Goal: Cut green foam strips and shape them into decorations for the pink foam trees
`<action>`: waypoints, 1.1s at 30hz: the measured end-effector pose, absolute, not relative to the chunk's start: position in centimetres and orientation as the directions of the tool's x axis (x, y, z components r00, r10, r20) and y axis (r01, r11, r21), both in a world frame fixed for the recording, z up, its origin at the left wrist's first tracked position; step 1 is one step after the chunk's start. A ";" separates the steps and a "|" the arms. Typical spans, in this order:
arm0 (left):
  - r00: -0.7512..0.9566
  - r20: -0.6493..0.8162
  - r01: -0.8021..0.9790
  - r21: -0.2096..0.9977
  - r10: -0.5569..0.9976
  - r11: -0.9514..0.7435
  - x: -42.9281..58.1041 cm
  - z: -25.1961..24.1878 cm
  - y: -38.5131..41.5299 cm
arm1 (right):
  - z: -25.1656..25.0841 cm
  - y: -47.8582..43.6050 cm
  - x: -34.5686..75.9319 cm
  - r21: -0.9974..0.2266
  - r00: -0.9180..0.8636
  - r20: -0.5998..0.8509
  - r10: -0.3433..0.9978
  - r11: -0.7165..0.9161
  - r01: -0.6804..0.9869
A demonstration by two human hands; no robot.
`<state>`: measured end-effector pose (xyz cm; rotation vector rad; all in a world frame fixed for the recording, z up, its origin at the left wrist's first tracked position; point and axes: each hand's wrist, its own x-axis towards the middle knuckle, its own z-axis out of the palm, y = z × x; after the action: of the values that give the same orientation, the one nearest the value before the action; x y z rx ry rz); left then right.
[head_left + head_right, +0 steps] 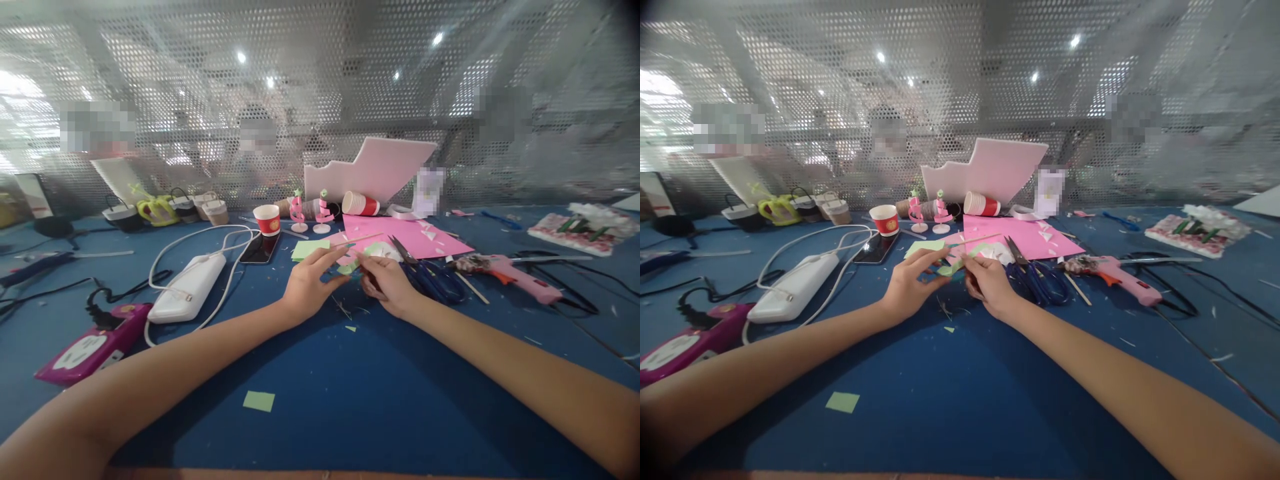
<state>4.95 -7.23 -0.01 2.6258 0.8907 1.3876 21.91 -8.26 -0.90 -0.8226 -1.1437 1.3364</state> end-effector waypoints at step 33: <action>0.221 0.504 -0.042 0.860 0.835 -0.508 4.6 0.3 -5.7 | -0.7 -8.2 22.0 -0.905 0.013 0.136 0.991 0.130 -0.404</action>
<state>4.62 -5.71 0.32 1.7013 0.7470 1.3923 22.03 -8.23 -0.70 -0.7969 -0.9712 1.2895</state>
